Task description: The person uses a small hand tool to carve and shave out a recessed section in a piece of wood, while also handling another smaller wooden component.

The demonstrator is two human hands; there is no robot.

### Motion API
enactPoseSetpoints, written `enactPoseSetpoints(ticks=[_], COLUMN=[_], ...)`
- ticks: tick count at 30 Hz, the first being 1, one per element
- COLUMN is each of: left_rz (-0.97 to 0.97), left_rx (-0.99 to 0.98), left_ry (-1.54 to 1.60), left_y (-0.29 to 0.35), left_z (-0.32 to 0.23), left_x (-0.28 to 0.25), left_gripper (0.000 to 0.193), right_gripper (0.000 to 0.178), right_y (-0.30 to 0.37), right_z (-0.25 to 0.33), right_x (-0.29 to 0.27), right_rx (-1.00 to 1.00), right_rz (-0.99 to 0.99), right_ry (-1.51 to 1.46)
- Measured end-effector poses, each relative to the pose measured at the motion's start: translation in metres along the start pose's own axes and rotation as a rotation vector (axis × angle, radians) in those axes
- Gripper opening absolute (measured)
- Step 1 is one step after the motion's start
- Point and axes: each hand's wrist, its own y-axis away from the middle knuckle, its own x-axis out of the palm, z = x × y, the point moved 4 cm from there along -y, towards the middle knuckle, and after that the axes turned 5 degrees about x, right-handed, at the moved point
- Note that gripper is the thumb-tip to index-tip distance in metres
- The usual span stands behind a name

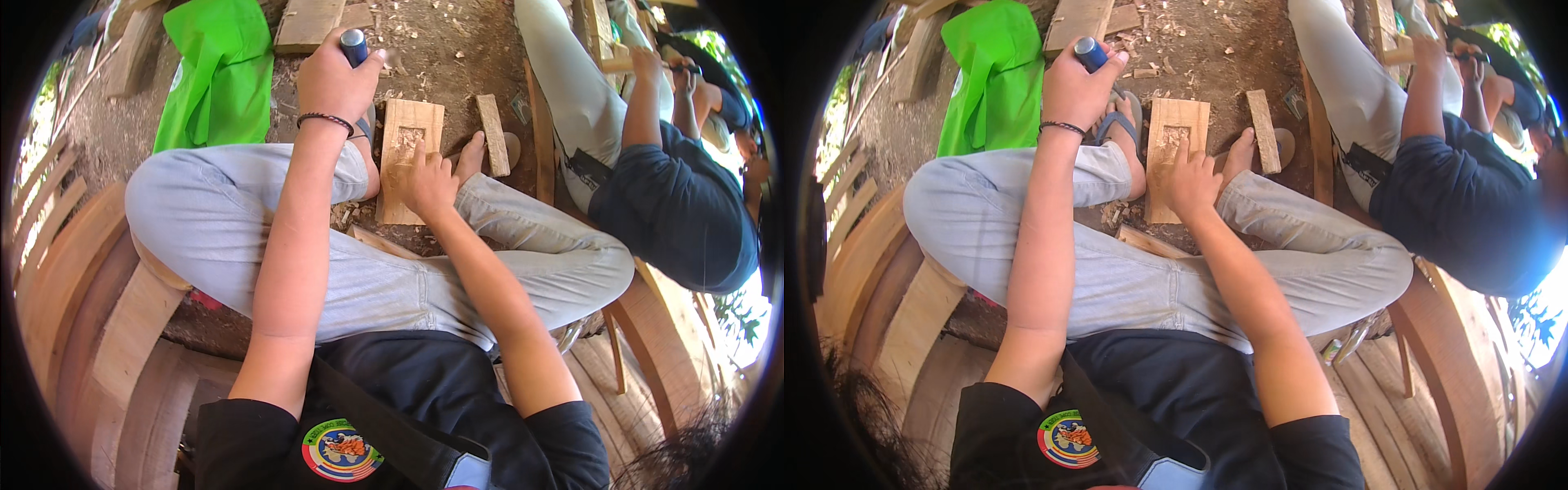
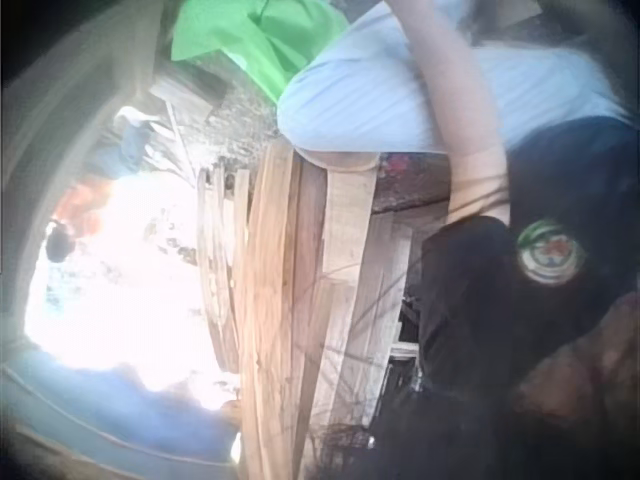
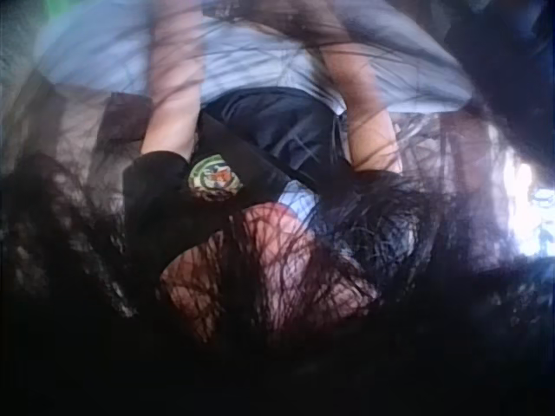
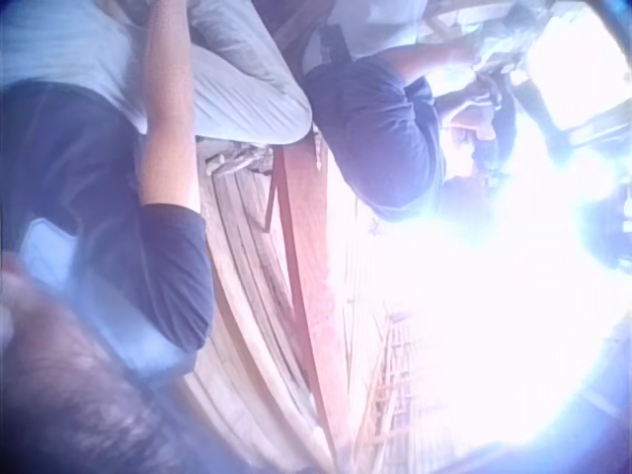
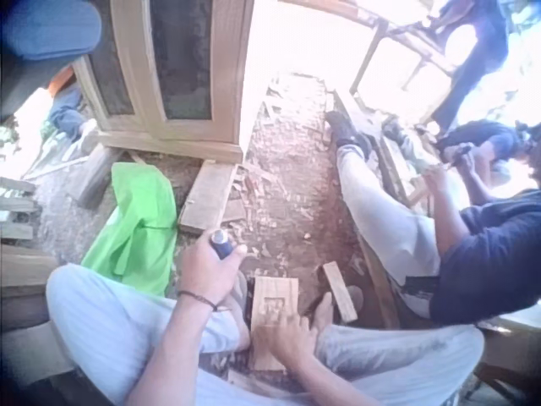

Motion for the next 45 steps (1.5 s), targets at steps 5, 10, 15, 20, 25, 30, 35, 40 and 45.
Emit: enactPoseSetpoints(ticks=[5, 10, 15, 20, 25, 30, 35, 40, 45], left_rz=[-0.021, -0.023, -0.013, 0.003, 0.01, -0.058, -0.032, -0.082, -0.109], left_rx=[-0.038, -0.049, -0.028, -0.071, -0.078, -0.085, -0.045, -0.136, -0.096], left_ry=[0.041, -0.007, 0.002, -0.003, -0.001, -0.081, 0.086, 0.047, 0.186], left_y=[-0.005, -0.007, -0.009, -0.016, -0.016, -0.011, -0.016, -0.012, -0.025], left_z=[0.017, 0.023, 0.019, 0.035, 0.028, 0.01, 0.033, 0.035, 0.066], left_x=[-0.011, -0.008, 0.004, 0.014, 0.012, 0.001, -0.002, -0.016, -0.019], left_gripper=[0.036, 0.037, 0.034, 0.037, 0.037, 0.033, 0.038, 0.033, 0.036], right_gripper=[0.079, 0.086, 0.083, 0.079, 0.086, 0.092, 0.09, 0.081, 0.076], right_y=[-0.027, -0.061, -0.064, -0.053, -0.05, -0.043, -0.062, -0.038, -0.064], right_z=[-0.032, -0.06, -0.05, -0.025, -0.039, -0.035, -0.05, -0.01, -0.025], right_x=[0.016, 0.028, 0.054, 0.018, 0.024, -0.002, 0.028, -0.129, -0.227], right_rx=[0.256, 0.21, 0.203, 0.137, 0.141, 0.161, -0.005, -0.009, -0.345], right_rz=[0.002, 0.092, 0.355, 0.407, 0.409, 0.455, 0.032, -0.515, -1.19], right_ry=[-0.355, -0.412, -0.9, -1.168, -1.301, -1.245, -0.976, -0.277, -0.141])
